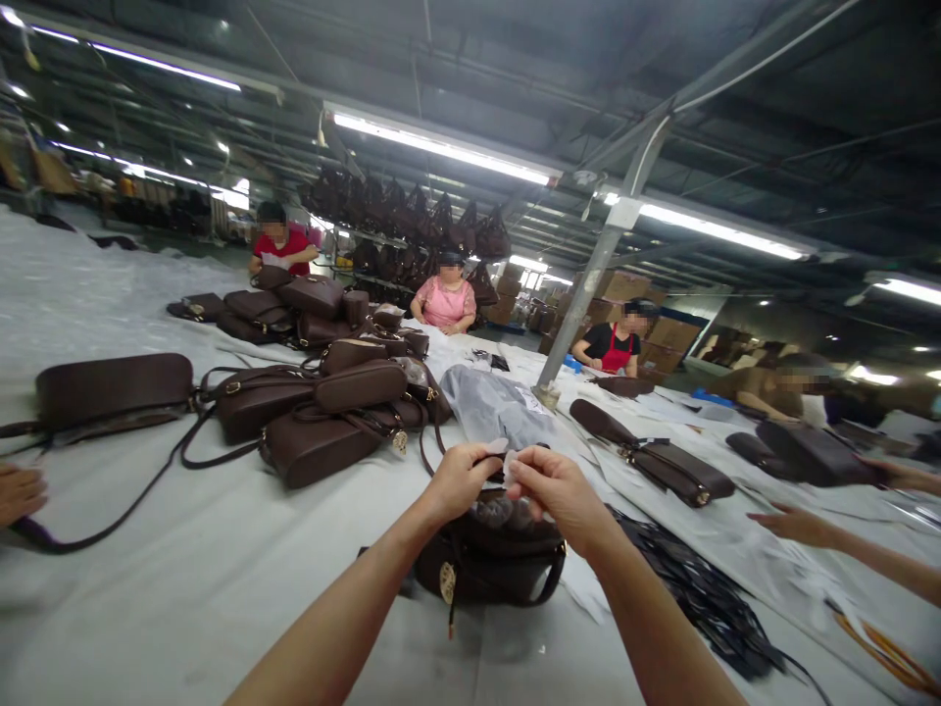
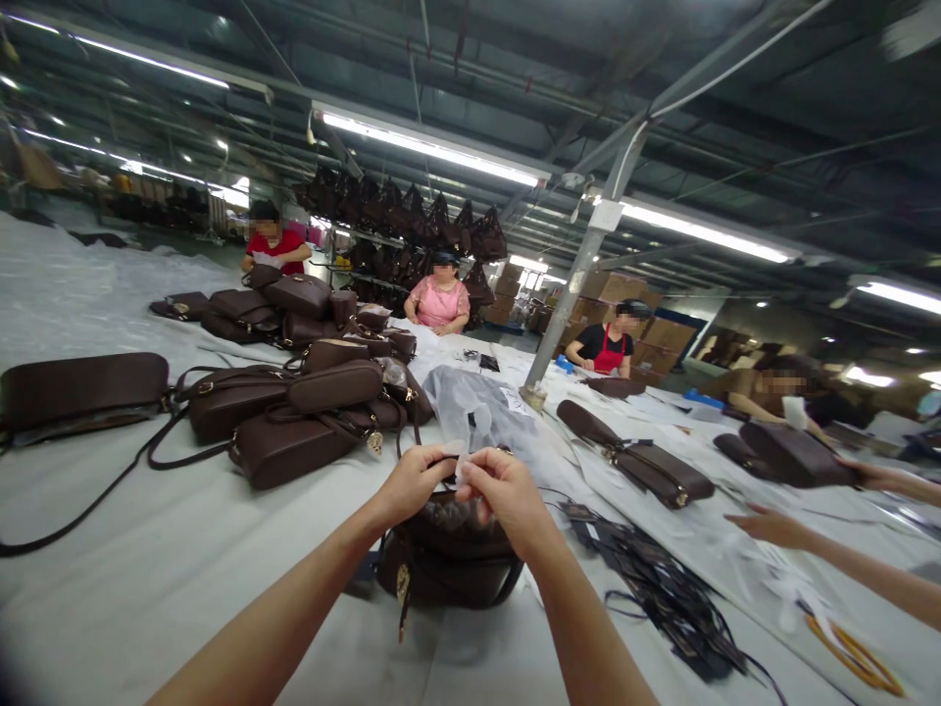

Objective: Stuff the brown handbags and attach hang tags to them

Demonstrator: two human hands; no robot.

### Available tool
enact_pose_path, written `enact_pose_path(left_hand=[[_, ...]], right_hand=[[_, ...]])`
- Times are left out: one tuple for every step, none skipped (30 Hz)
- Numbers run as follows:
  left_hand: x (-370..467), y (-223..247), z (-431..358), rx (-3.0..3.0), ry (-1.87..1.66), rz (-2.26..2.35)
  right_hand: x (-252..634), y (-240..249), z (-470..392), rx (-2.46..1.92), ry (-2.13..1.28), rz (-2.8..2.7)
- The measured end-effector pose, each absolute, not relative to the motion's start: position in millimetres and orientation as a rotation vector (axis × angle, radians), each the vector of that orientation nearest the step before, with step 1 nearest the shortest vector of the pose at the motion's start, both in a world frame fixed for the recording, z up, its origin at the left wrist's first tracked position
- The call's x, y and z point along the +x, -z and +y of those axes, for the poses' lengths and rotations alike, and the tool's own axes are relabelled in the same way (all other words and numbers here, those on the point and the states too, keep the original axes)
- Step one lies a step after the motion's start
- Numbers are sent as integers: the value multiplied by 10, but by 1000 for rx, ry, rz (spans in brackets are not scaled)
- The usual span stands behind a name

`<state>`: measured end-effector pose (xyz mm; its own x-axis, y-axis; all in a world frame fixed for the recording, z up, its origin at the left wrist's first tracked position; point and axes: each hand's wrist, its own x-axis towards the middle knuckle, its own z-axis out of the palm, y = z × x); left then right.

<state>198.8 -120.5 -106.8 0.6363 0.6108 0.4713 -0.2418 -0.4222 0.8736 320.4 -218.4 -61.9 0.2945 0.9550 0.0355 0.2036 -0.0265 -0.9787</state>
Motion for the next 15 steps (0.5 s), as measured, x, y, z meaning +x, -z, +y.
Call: enact_pose_path(left_hand=[[1987, 1073, -1207, 1797, -976, 307], [1986, 1079, -1208, 1824, -972, 318], [1985, 1086, -1207, 1847, -970, 331], [1985, 1094, -1205, 1866, -967, 342], [1986, 1101, -1203, 1882, -967, 347], [1987, 1108, -1200, 1892, -965, 345], [1988, 1114, -1198, 1899, -963, 338], [1990, 1120, -1196, 1904, -958, 329], [1993, 1125, -1195, 1909, -954, 322], [1996, 1130, -1195, 1912, -951, 318], [1998, 1134, -1196, 1916, -950, 318], [2000, 1138, -1197, 1920, -949, 318], [2001, 1140, -1200, 1924, -950, 317], [2000, 1140, -1202, 1929, -951, 316], [1998, 1139, -1205, 1933, -953, 317]], right_hand=[[3192, 617, -2184, -1485, -874, -1098], [3179, 614, -2186, -1480, -866, -1071], [3168, 610, -2188, -1465, -860, -1049], [3157, 605, -2191, -1447, -858, -1037], [3148, 599, -2194, -1431, -863, -1041], [3140, 593, -2199, -1420, -875, -1054], [3135, 589, -2203, -1415, -888, -1069], [3131, 587, -2206, -1411, -900, -1080], [3130, 588, -2208, -1406, -907, -1083], [3131, 593, -2208, -1402, -908, -1078], [3132, 600, -2206, -1397, -904, -1066], [3135, 610, -2203, -1392, -899, -1051], [3137, 620, -2199, -1387, -896, -1034], [3139, 631, -2195, -1380, -897, -1019], [3142, 640, -2193, -1372, -897, -1005]])
